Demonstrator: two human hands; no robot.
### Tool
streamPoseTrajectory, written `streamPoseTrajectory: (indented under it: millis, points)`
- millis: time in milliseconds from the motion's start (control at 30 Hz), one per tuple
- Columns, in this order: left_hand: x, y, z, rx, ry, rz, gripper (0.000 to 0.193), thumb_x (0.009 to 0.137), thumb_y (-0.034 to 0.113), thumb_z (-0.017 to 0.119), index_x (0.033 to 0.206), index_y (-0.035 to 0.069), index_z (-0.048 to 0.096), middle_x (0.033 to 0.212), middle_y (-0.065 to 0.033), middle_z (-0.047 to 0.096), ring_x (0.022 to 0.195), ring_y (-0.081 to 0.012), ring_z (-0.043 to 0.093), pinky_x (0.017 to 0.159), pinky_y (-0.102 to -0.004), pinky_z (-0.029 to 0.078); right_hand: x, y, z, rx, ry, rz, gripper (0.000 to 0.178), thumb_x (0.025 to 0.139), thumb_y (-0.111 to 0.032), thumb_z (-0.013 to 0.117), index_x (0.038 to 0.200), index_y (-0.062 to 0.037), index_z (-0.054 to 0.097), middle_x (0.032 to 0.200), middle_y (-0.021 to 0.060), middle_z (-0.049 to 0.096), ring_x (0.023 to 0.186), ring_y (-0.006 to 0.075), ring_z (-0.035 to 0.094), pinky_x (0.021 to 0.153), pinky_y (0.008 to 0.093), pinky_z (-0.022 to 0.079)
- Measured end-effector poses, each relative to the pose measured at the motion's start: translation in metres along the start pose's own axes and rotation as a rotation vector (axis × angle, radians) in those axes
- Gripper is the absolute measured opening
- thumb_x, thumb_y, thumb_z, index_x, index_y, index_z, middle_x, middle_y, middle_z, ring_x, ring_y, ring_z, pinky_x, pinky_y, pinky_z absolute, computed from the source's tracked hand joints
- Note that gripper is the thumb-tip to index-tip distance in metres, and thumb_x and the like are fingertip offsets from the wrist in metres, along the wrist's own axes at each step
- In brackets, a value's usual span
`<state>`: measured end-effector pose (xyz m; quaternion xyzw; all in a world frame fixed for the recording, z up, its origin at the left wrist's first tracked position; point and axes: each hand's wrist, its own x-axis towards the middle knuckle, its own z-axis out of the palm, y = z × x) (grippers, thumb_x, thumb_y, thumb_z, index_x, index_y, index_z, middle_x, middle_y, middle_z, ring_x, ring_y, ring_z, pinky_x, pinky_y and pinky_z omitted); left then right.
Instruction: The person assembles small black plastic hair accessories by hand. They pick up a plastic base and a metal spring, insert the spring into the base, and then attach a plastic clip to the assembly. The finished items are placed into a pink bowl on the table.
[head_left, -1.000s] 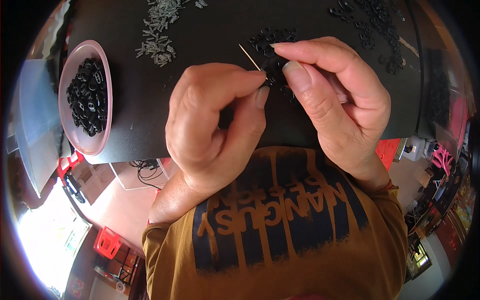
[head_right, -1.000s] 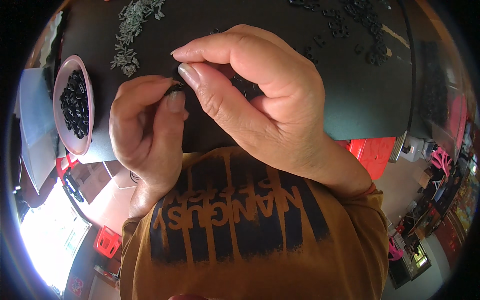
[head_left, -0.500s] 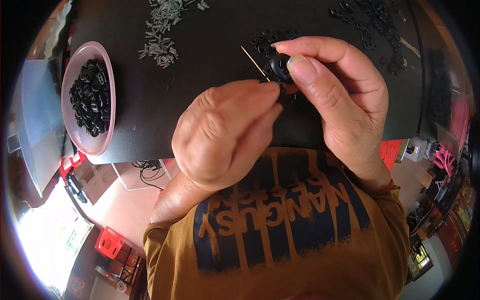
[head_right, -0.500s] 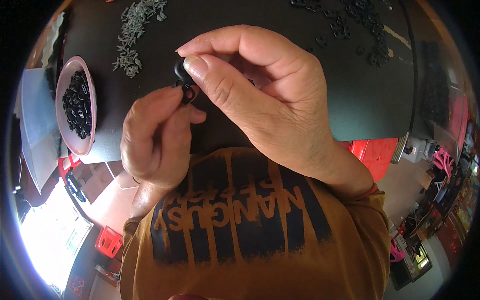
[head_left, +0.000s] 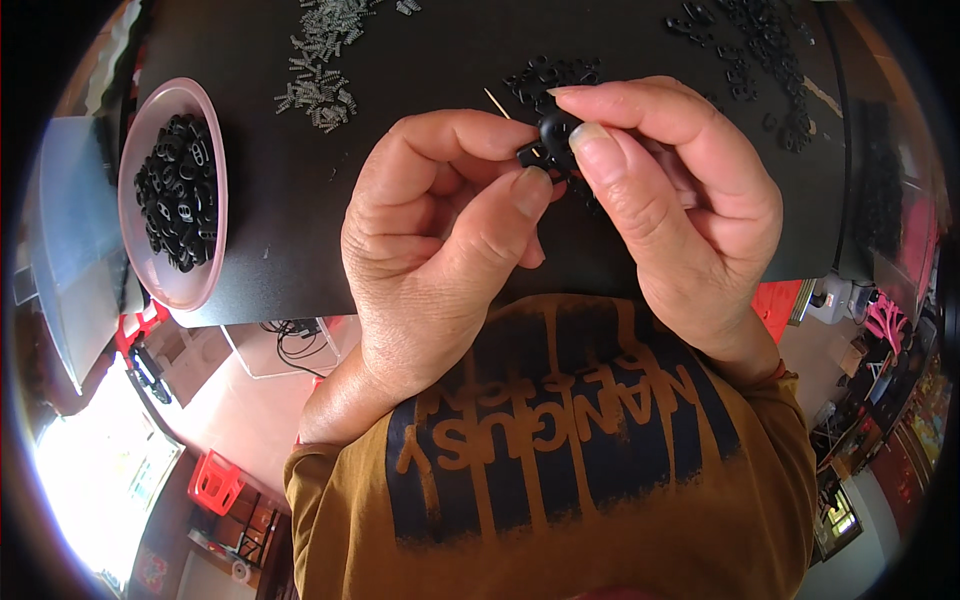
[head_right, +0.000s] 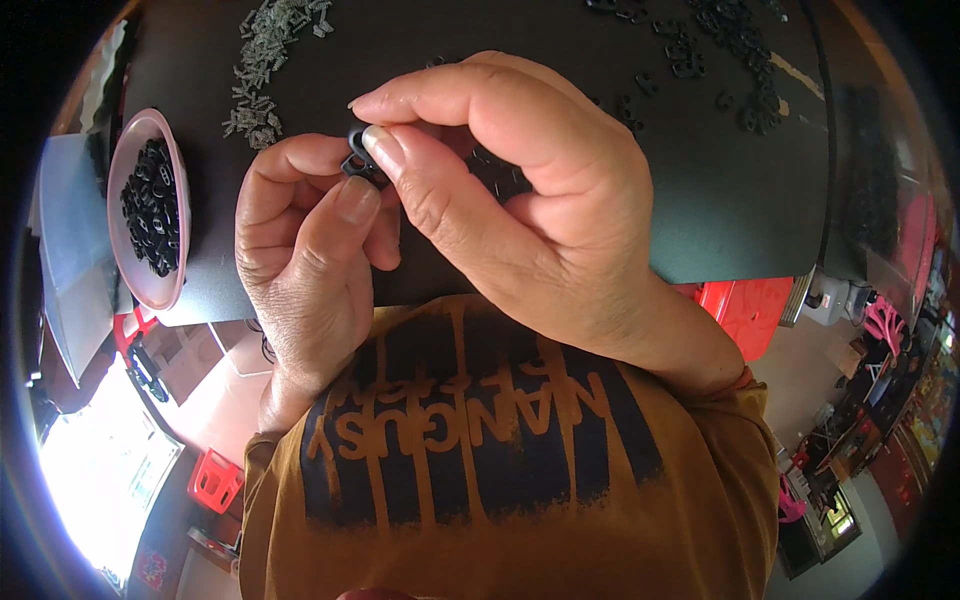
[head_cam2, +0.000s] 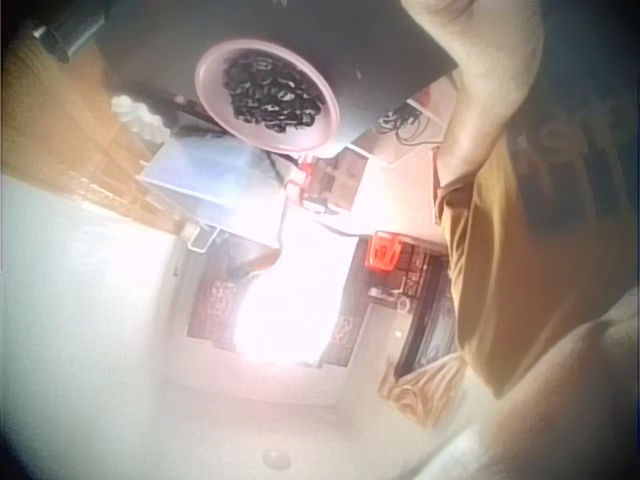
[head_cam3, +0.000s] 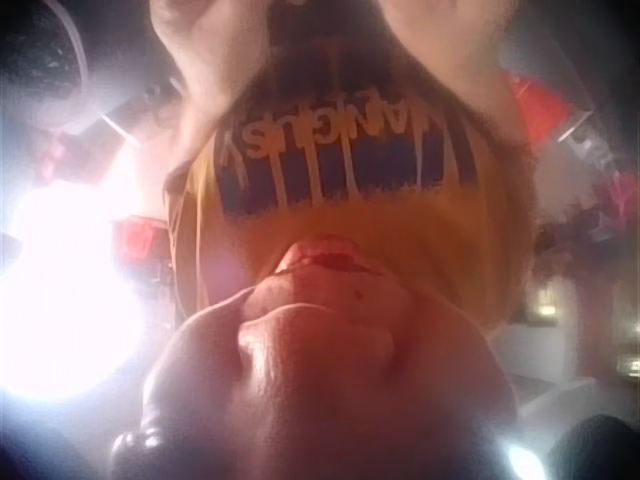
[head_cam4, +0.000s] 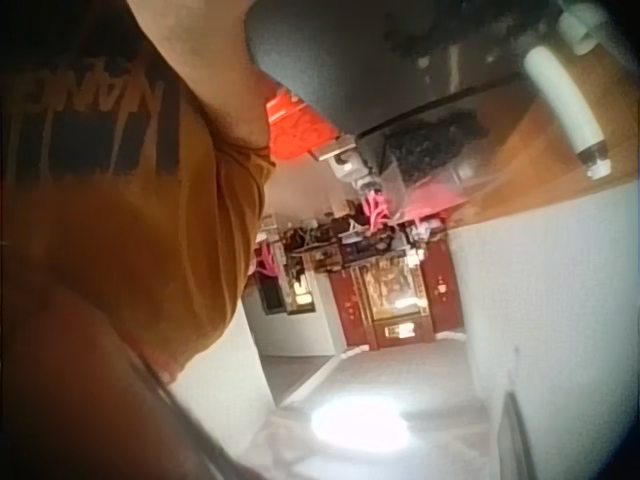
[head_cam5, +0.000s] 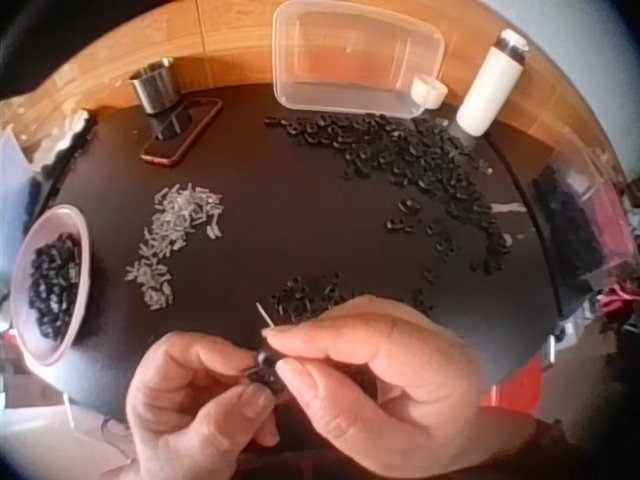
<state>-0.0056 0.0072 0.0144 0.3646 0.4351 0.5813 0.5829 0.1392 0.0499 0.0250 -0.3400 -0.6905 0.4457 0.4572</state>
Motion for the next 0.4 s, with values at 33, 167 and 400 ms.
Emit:
streamPoseTrajectory:
  millis: [33,167,400]
  points:
    - [-0.0001,-0.0002,0.0011,-0.011,0.013,0.006,0.022,0.081,0.006,0.057,0.101,0.001,0.049,0.070,-0.0031,0.054,0.051,-0.0082,0.047,0.050,-0.0200,0.041,0.0000,0.0005,0.0004,-0.021,-0.005,-0.023,0.017,0.083,0.001,0.054,0.099,0.0027,0.058,0.083,0.0025,0.055,0.060,-0.0001,0.039,0.051,0.0134,0.033]
    - [0.0006,-0.0010,0.0022,-0.035,0.037,0.008,0.020,0.081,0.007,0.057,0.099,0.002,0.050,0.068,-0.0035,0.054,0.051,-0.0089,0.048,0.047,-0.0199,0.039,-0.0004,0.0031,0.0020,-0.064,-0.011,-0.073,0.017,0.083,0.001,0.053,0.098,0.0026,0.059,0.084,0.0035,0.055,0.059,0.0000,0.039,0.050,0.0137,0.033]
    - [-0.0001,-0.0031,-0.0005,-0.051,0.020,-0.007,0.020,0.082,0.008,0.057,0.099,0.002,0.049,0.074,-0.0078,0.059,0.052,-0.0100,0.049,0.048,-0.0207,0.040,-0.0010,0.0018,-0.0008,-0.036,-0.044,-0.042,0.018,0.083,0.000,0.052,0.100,0.0018,0.059,0.084,0.0033,0.055,0.058,0.0004,0.038,0.050,0.0144,0.032]
